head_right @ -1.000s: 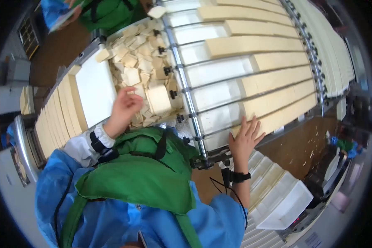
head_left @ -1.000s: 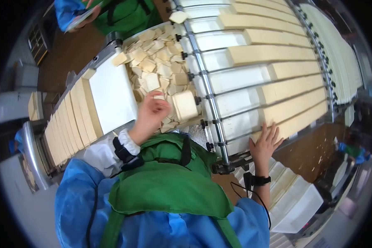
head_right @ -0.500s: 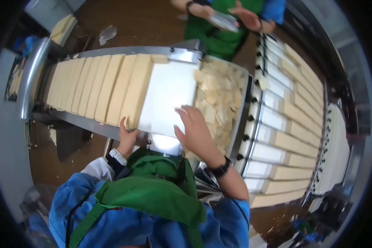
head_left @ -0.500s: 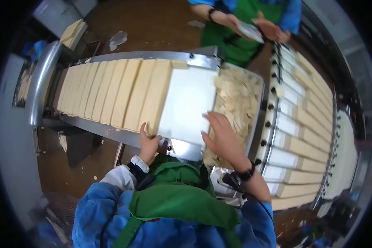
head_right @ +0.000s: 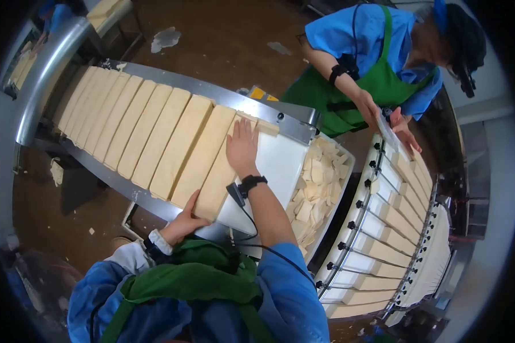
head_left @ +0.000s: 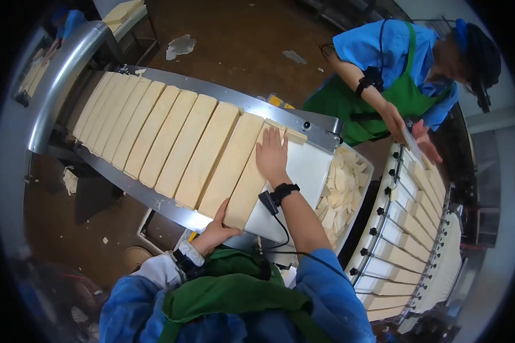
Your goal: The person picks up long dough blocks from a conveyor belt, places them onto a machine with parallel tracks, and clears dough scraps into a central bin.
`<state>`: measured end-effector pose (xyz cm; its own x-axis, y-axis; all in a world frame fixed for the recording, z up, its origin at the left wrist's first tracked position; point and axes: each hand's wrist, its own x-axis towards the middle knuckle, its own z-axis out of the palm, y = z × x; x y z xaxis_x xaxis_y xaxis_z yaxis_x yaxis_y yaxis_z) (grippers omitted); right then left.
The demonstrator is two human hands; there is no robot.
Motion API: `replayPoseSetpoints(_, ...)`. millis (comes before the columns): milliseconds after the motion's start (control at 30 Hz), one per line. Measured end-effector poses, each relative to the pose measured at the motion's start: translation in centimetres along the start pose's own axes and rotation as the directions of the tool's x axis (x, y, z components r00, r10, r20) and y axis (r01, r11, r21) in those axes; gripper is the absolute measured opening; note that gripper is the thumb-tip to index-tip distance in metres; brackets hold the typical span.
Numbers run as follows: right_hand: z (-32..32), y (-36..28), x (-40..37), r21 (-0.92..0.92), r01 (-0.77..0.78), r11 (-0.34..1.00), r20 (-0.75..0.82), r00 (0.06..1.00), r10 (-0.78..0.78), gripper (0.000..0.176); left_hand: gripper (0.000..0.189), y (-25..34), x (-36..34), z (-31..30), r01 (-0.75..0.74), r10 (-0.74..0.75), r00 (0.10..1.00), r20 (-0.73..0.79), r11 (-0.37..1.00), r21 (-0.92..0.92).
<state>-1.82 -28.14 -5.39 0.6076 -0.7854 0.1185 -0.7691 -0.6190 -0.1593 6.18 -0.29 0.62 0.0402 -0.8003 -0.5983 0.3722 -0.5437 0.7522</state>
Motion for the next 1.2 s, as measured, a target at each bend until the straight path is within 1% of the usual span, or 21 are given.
replayPoseSetpoints(67, -0.2, 0.1, -0.7, 0.042, -0.019, 0.999, -0.003, 1.0, 0.019, 0.06, 0.12, 0.5, 0.2, 0.3, 0.068, -0.067, 0.998, 0.017, 0.997, -0.039)
replayPoseSetpoints(167, -1.3, 0.2, 1.3, 0.062, -0.035, 0.997, 0.011, 0.999, 0.034, 0.064, 0.12, -0.2, 1.3, 0.0, 0.019, -0.022, 0.999, 0.023, 0.992, 0.129)
replayPoseSetpoints(200, -0.4, 0.8, 2.4, 0.078, -0.027, 0.997, -0.105, 0.994, 0.035, 0.067, 0.12, 0.3, 1.2, 0.4, 0.061, -0.061, 0.998, 0.006, 0.993, 0.099)
replayPoseSetpoints(267, -1.1, 0.7, 4.6, 0.115, -0.122, 0.986, -0.045, 0.991, 0.128, 0.066, 0.125, 1.6, 0.6, 0.7, 0.104, -0.104, 0.993, 0.054, 0.995, 0.007)
replayPoseSetpoints(300, -1.6, 0.4, 5.3, 0.082, -0.198, 0.977, 0.047, 0.98, 0.195, 0.068, 0.129, 0.3, 1.4, 0.9, 0.082, -0.078, 0.997, -0.028, 0.972, 0.219)
replayPoseSetpoints(433, -4.2, -0.1, 4.8, 0.023, -0.317, 0.948, 0.24, 0.922, 0.303, 0.074, 0.134, -0.1, 2.1, 1.4, 0.061, -0.059, 0.998, -0.017, 0.982, 0.177)
replayPoseSetpoints(533, -5.6, 2.8, 2.1, -0.053, -0.372, 0.927, 0.2, 0.905, 0.375, 0.074, 0.136, -0.1, 2.0, 2.2, 0.081, -0.085, 0.996, -0.004, 0.927, 0.367)
replayPoseSetpoints(600, -6.8, 6.1, -0.5, -0.118, -0.411, 0.904, 0.146, 0.893, 0.425, 0.074, 0.135, -1.9, 2.7, 2.6, -0.159, 0.2, 0.98, 0.001, 0.776, 0.611)
replayPoseSetpoints(667, -8.0, 10.0, -3.9, -0.184, -0.493, 0.851, 0.098, 0.852, 0.514, 0.074, 0.13, -0.3, 3.0, 3.3, -0.126, 0.149, 0.988, 0.025, 0.72, 0.682)
replayPoseSetpoints(733, -9.5, 14.1, -8.1, -0.075, -0.54, 0.838, 0.169, 0.822, 0.544, 0.075, 0.125, 0.4, 3.7, 3.9, -0.111, 0.062, 0.994, 0.092, 0.631, 0.768)
replayPoseSetpoints(767, -11.0, 14.8, -10.2, 0.011, -0.588, 0.809, 0.149, 0.801, 0.58, 0.08, 0.118, -0.1, 4.8, 3.9, -0.109, 0.098, 0.993, 0.064, 0.572, 0.813)
replayPoseSetpoints(833, -14.9, 16.0, -14.1, 0.494, -0.589, 0.64, 0.355, 0.808, 0.47, 0.087, 0.105, -0.1, 5.1, 4.6, -0.135, 0.186, 0.981, 0.053, 0.461, 0.877)
replayPoseSetpoints(900, -11.5, 18.6, -18.1, 0.465, -0.44, 0.768, 0.247, 0.898, 0.365, 0.127, 0.093, 0.2, 5.5, 5.3, -0.193, 0.275, 0.958, 0.083, 0.402, 0.895)
replayPoseSetpoints(933, -12.7, 18.5, -19.3, 0.473, -0.385, 0.793, 0.317, 0.913, 0.255, 0.139, 0.089, -0.1, 6.1, 5.4, -0.221, 0.313, 0.945, 0.095, 0.396, 0.891)
replayPoseSetpoints(967, -14.7, 16.6, -19.6, 0.272, -0.512, 0.815, 0.523, 0.789, 0.321, 0.134, 0.087, -0.7, 6.8, 5.7, -0.204, 0.335, 0.939, 0.077, 0.361, 0.91)
replayPoseSetpoints(1000, -14.3, 16.3, -22.1, 0.218, -0.307, 0.927, 0.37, 0.904, 0.212, 0.111, 0.085, -1.4, 7.5, 5.9, -0.187, 0.361, 0.931, 0.061, 0.324, 0.927)
replayPoseSetpoints(1033, -14.4, 15.1, -23.4, 0.148, -0.341, 0.928, 0.259, 0.919, 0.297, 0.077, 0.085, -1.9, 8.0, 5.9, -0.143, 0.369, 0.928, 0.041, 0.253, 0.957)
replayPoseSetpoints(1067, -12.1, 15.0, -24.7, 0.158, -0.389, 0.908, 0.133, 0.919, 0.371, 0.059, 0.085, -2.3, 8.7, 6.3, -0.097, 0.394, 0.919, 0.018, 0.182, 0.979)
replayPoseSetpoints(1100, -12.1, 14.4, -25.8, 0.134, -0.444, 0.886, 0.11, 0.895, 0.432, 0.046, 0.085, -2.2, 8.9, 7.1, -0.139, 0.37, 0.926, 0.073, 0.156, 0.978)
replayPoseSetpoints(1167, -16.2, 14.7, -28.6, 0.077, -0.517, 0.852, 0.056, 0.856, 0.514, 0.045, 0.082, -0.5, 8.3, 9.4, -0.255, 0.352, 0.925, 0.145, 0.292, 0.922)
replayPoseSetpoints(1200, -17.4, 15.1, -30.1, 0.022, -0.545, 0.838, 0.019, 0.839, 0.544, 0.045, 0.082, 0.0, 8.3, 11.4, -0.275, 0.332, 0.926, 0.178, 0.275, 0.921)
